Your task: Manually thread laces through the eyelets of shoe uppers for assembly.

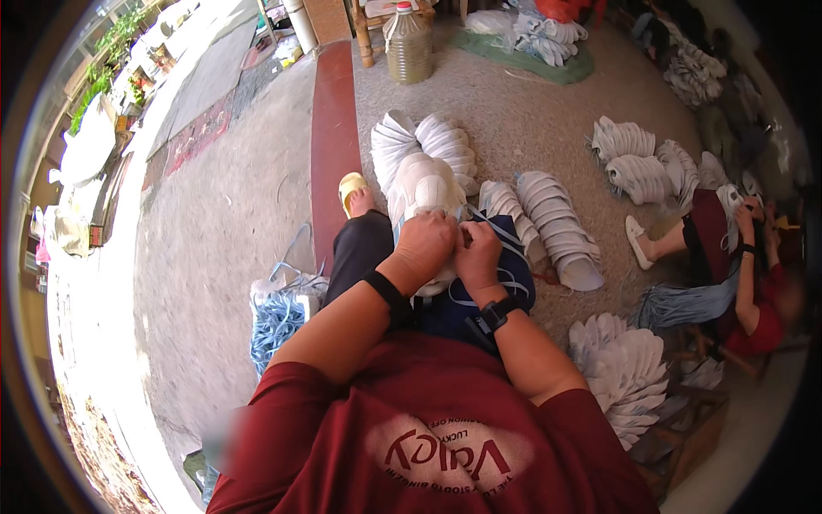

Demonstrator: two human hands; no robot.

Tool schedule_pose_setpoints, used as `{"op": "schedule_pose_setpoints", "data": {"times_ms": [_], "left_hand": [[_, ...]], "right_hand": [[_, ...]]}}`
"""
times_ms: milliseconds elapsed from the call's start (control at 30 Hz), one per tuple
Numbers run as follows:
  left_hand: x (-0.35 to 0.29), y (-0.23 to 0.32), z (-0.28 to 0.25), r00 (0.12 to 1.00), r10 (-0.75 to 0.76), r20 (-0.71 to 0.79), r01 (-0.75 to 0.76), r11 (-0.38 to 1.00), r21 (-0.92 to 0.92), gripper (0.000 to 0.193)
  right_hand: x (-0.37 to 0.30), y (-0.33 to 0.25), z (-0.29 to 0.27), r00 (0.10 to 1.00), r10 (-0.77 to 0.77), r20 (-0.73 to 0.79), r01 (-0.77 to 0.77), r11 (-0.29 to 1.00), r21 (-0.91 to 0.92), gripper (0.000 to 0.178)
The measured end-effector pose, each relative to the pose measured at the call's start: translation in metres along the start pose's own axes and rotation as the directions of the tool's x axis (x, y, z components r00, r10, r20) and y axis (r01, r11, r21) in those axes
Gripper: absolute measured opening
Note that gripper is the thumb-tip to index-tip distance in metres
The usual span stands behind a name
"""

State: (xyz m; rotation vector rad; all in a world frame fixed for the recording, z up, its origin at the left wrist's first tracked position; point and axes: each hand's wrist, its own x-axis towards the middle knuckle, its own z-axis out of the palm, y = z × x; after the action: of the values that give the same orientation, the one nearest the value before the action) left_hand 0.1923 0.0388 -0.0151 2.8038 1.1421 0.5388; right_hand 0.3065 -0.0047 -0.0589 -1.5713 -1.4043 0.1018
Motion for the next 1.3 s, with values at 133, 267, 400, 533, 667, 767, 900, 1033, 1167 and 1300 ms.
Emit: {"op": "schedule_pose_setpoints", "data": {"times_ms": [133, 267, 400, 533, 667, 767, 900, 1033, 1167, 1300], "left_hand": [[-0.006, 0.0, -0.024, 0.985, 0.016, 0.17, -0.045, 0.985, 0.164, 0.01], [-0.078, -0.057, -0.083, 0.956, -0.279, 0.085, 0.252, 0.938, 0.239, 0.005], [-0.285, -0.211, -0.108, 0.429, -0.903, 0.018, 0.761, 0.372, 0.531, 0.006], [-0.358, -0.205, -0.116, 0.207, -0.976, -0.069, 0.86, 0.148, 0.488, 0.013], [-0.287, -0.179, -0.072, 0.447, -0.895, -0.003, 0.864, 0.431, 0.26, 0.013], [-0.198, -0.142, -0.06, 0.704, -0.71, 0.026, 0.71, 0.705, 0.012, 0.022], [-0.112, -0.093, -0.054, 0.938, -0.342, -0.06, 0.318, 0.915, -0.247, 0.023], [-0.076, -0.064, -0.05, 0.984, -0.174, -0.024, 0.155, 0.923, -0.351, 0.024], [-0.071, -0.059, -0.044, 0.976, -0.191, 0.107, 0.218, 0.867, -0.447, 0.027], [-0.072, -0.063, -0.036, 0.977, -0.195, 0.083, 0.208, 0.811, -0.547, 0.021]], "right_hand": [[-0.002, 0.004, 0.0, 0.995, 0.088, 0.051, -0.089, 0.996, 0.015, 0.013], [0.0, 0.008, -0.012, 0.99, 0.106, 0.091, -0.103, 0.994, -0.034, 0.02], [0.002, 0.001, -0.01, 0.983, 0.111, 0.147, -0.104, 0.993, -0.052, 0.024], [0.002, 0.0, -0.011, 0.985, 0.069, 0.159, -0.055, 0.995, -0.087, 0.024], [0.005, 0.003, -0.014, 0.962, 0.196, 0.192, -0.225, 0.965, 0.138, 0.016], [0.011, 0.003, -0.015, 0.942, 0.26, 0.212, -0.315, 0.903, 0.292, 0.013], [0.025, 0.002, -0.014, 0.757, 0.563, 0.331, -0.65, 0.601, 0.466, 0.013], [0.033, 0.002, -0.009, 0.662, 0.635, 0.399, -0.746, 0.505, 0.433, 0.008], [0.036, -0.001, -0.007, 0.68, 0.62, 0.392, -0.71, 0.424, 0.562, 0.007], [0.04, 0.004, -0.018, 0.677, 0.466, 0.57, -0.713, 0.222, 0.665, 0.01]]}}
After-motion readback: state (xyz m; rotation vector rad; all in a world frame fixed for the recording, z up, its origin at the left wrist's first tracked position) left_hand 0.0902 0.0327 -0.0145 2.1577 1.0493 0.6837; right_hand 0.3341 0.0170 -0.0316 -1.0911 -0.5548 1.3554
